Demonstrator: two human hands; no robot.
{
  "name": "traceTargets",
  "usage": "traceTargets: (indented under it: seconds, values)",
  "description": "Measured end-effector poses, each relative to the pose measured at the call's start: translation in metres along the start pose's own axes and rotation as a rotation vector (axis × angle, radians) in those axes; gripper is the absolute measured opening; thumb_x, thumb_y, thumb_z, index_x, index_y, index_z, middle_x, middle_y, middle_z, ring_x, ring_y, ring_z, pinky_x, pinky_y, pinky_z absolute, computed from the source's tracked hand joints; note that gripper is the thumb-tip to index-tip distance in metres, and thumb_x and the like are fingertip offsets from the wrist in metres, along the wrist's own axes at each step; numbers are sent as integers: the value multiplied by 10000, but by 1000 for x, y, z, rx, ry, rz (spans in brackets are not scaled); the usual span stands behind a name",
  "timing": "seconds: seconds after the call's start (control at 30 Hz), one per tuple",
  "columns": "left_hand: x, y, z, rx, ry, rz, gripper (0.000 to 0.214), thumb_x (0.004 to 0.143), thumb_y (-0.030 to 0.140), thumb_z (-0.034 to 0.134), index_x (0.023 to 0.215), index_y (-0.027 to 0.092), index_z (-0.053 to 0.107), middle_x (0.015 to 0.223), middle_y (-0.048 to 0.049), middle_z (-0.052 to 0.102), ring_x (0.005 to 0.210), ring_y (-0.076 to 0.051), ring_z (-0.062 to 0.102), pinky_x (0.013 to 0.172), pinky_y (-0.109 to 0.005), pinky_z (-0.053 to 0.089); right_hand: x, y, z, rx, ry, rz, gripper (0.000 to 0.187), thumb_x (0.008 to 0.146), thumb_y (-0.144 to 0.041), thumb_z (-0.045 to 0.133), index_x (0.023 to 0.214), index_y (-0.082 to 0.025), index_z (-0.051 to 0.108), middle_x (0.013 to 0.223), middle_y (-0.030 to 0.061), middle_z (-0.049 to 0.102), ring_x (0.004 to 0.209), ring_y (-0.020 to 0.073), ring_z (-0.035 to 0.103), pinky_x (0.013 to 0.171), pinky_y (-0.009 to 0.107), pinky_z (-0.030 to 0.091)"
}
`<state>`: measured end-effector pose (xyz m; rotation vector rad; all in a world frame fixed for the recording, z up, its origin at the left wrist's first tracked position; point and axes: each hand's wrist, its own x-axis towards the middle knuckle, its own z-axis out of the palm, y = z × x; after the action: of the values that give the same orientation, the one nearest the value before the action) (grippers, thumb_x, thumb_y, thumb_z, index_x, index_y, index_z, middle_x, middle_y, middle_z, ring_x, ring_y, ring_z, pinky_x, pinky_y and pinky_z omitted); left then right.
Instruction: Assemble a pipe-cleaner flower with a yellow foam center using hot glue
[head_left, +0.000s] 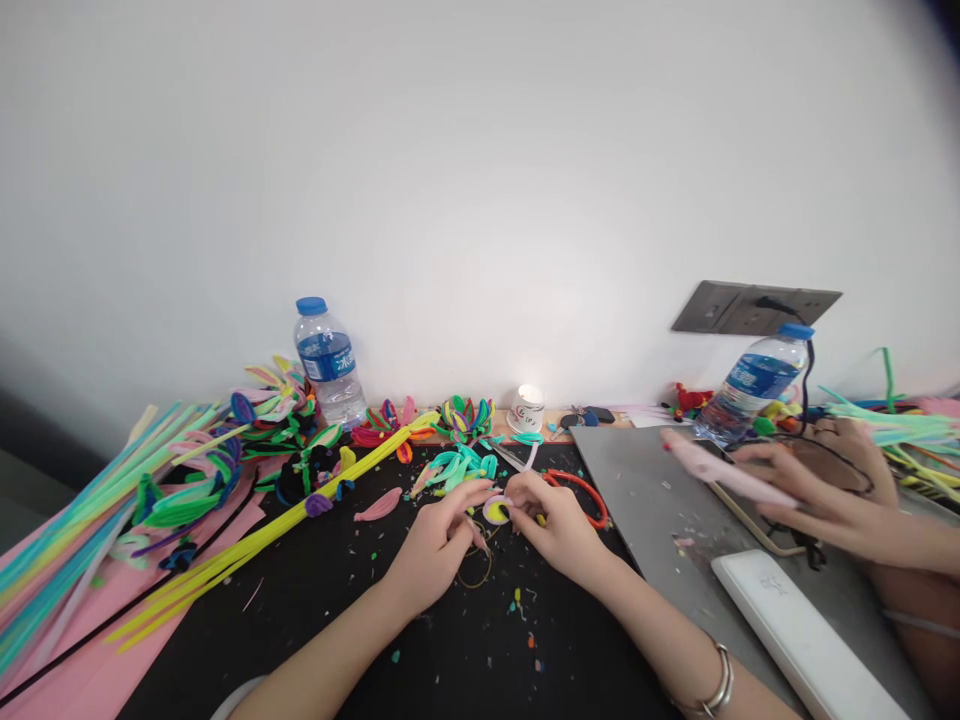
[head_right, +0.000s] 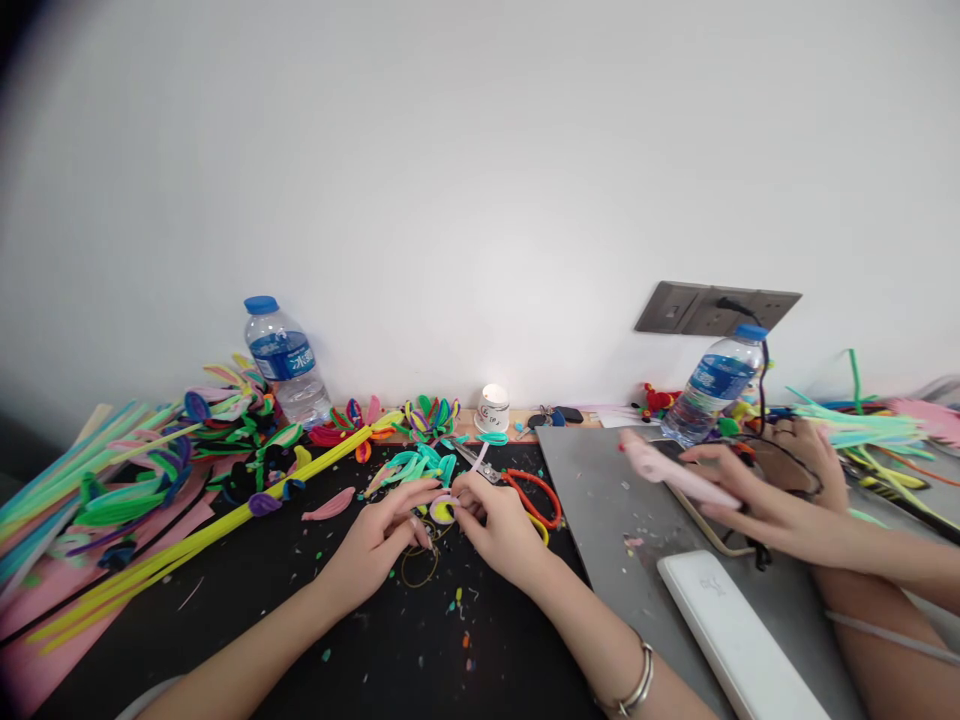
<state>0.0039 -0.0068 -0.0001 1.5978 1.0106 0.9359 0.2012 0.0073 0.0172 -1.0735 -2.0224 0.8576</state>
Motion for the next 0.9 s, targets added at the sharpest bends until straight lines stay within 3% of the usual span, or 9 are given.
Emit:
traceTargets:
  seconds: [0.53,0.9]
  values:
    - [1,0,-1,7,30,3,504,802,71,394,1281,190,496,1353,-139,571,683,-140,675,733,-308,527,0,2,0,-10,-7,4,18,873,-216,492,890,-211,495,678,-17,568,579,131,569,556,236,468]
    - [0,3,0,54,-16,28,534,798,61,404,1304,204,494,1293,-106,628,683,-136,685,729,-286,535,0,0,-1,-14,-14,23,26,872,-204,486,892,-219,496,699,-4,576,599,143,569,574,240,462]
